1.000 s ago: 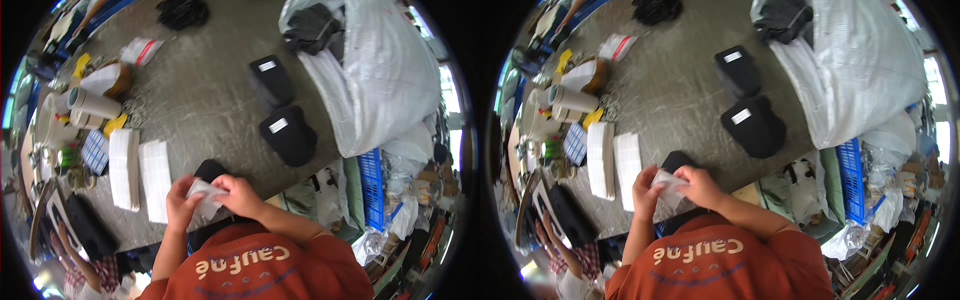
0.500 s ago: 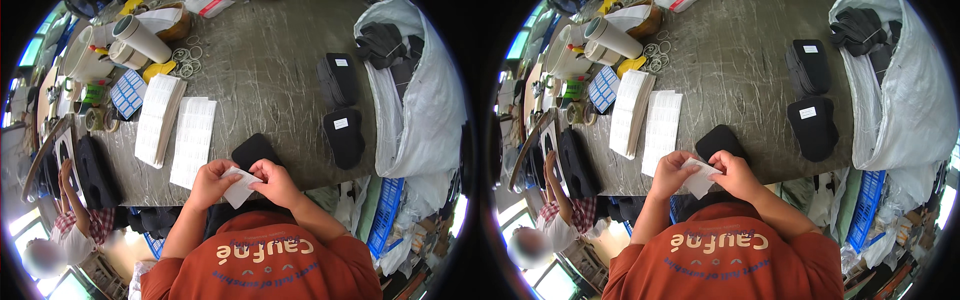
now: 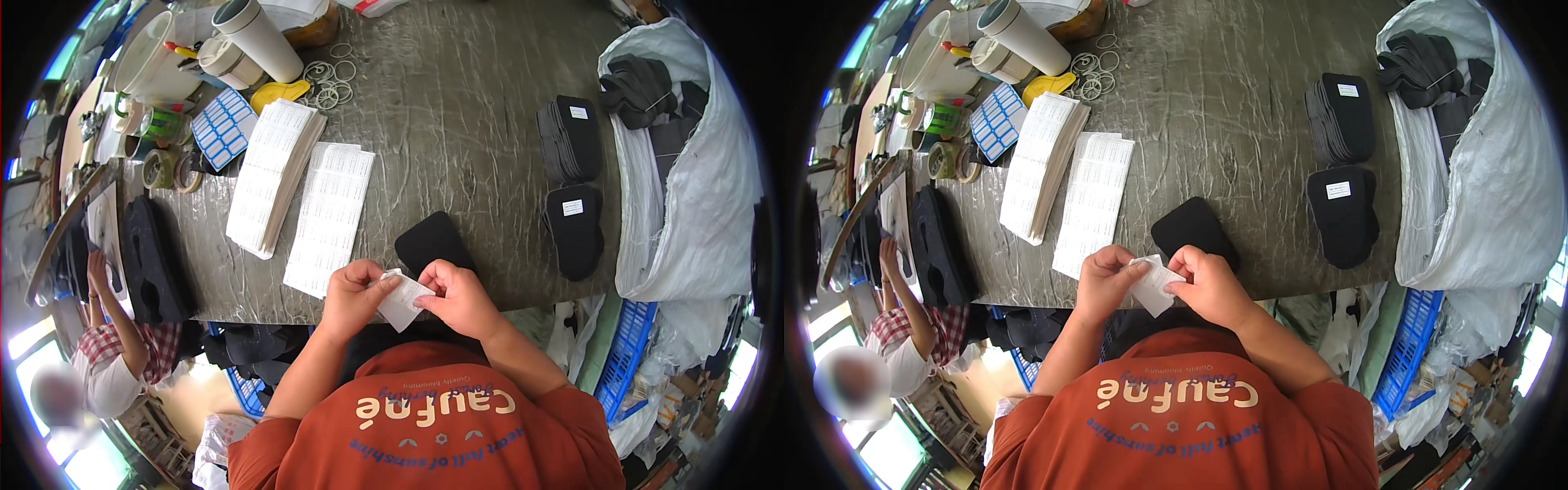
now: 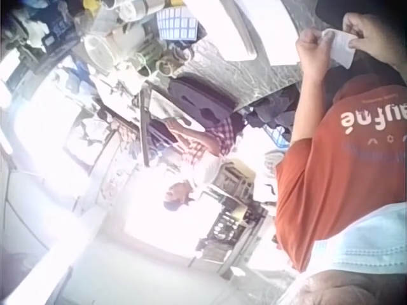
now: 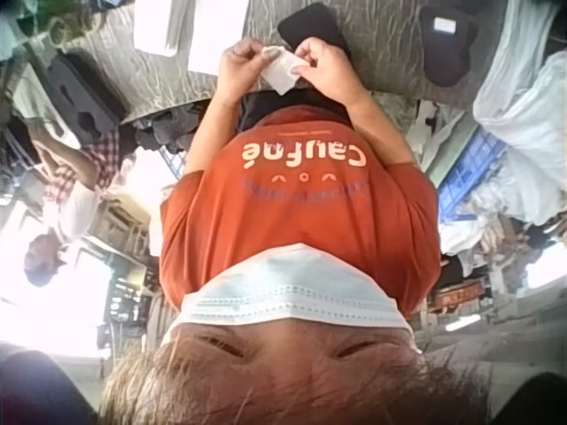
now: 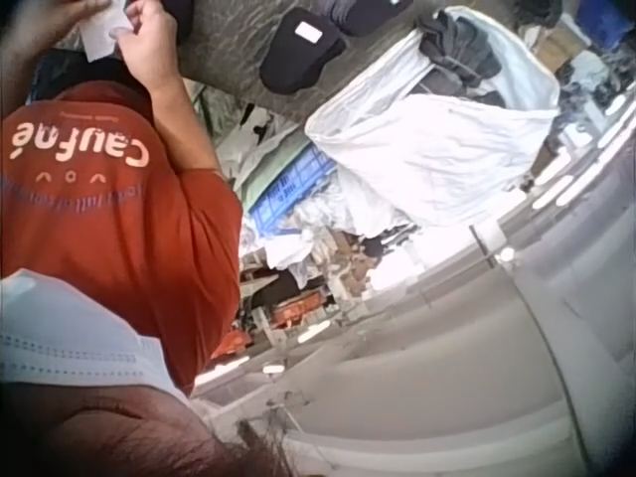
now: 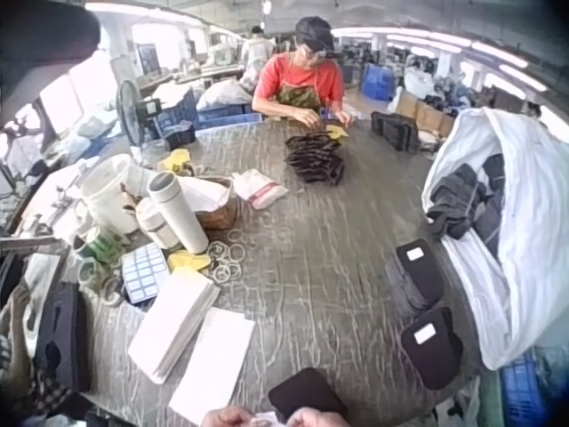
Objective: Peeling white adhesive labels from a sheet and applying them to black shoe components.
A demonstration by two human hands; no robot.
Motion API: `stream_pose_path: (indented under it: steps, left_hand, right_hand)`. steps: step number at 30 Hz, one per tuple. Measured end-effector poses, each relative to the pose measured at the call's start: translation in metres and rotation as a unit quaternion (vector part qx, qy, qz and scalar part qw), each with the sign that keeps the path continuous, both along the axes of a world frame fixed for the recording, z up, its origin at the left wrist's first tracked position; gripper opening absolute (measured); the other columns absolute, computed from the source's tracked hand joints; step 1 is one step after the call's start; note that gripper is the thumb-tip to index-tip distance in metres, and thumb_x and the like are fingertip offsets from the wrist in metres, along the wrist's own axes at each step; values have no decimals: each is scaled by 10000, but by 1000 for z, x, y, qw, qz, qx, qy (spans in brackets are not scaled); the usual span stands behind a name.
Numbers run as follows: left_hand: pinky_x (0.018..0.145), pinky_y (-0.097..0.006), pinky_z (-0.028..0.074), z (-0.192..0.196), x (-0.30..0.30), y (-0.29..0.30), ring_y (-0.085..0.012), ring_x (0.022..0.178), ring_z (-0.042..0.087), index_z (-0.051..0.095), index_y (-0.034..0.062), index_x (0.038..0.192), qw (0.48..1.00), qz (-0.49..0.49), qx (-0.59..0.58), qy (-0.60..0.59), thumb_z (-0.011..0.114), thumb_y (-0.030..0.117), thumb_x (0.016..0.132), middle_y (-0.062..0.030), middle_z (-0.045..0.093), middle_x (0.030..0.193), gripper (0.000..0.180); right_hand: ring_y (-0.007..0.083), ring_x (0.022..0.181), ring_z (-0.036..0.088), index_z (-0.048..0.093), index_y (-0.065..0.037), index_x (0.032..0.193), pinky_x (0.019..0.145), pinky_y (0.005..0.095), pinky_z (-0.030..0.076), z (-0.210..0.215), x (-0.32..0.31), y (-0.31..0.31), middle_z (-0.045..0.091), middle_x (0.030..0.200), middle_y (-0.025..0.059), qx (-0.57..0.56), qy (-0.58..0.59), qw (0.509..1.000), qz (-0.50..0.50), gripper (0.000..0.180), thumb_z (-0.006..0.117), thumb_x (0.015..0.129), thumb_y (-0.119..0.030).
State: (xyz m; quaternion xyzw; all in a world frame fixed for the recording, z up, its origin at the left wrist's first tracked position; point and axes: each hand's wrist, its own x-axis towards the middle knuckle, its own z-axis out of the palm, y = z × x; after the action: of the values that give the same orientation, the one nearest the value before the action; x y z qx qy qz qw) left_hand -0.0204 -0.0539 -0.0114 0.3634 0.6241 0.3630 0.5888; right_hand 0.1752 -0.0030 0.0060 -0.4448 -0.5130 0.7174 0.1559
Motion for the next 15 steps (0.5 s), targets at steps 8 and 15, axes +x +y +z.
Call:
stream_pose_path:
  steps: [8, 15]
  left_hand:
    - [676, -221, 485, 12, -3, 0, -85, 745, 600, 648, -4, 920, 993, 66, -62, -78, 685, 34, 830, -34, 666, 847, 104]
    - [573, -221, 447, 0, 0, 1, -63, 652, 546, 599, -9, 835, 985, 90, -22, 147, 646, 102, 876, -22, 619, 729, 127]
  right_hand:
    - [98, 685, 618, 561, 14, 866, 604, 270, 480, -10, 1, -10, 669, 754, 94, 4, -20, 999, -41, 136, 676, 803, -18]
    - [291, 780, 624, 556, -27, 841, 682, 346, 496, -7, -7, -13, 638, 905, 136, 363, -54, 927, -73, 123, 668, 791, -23]
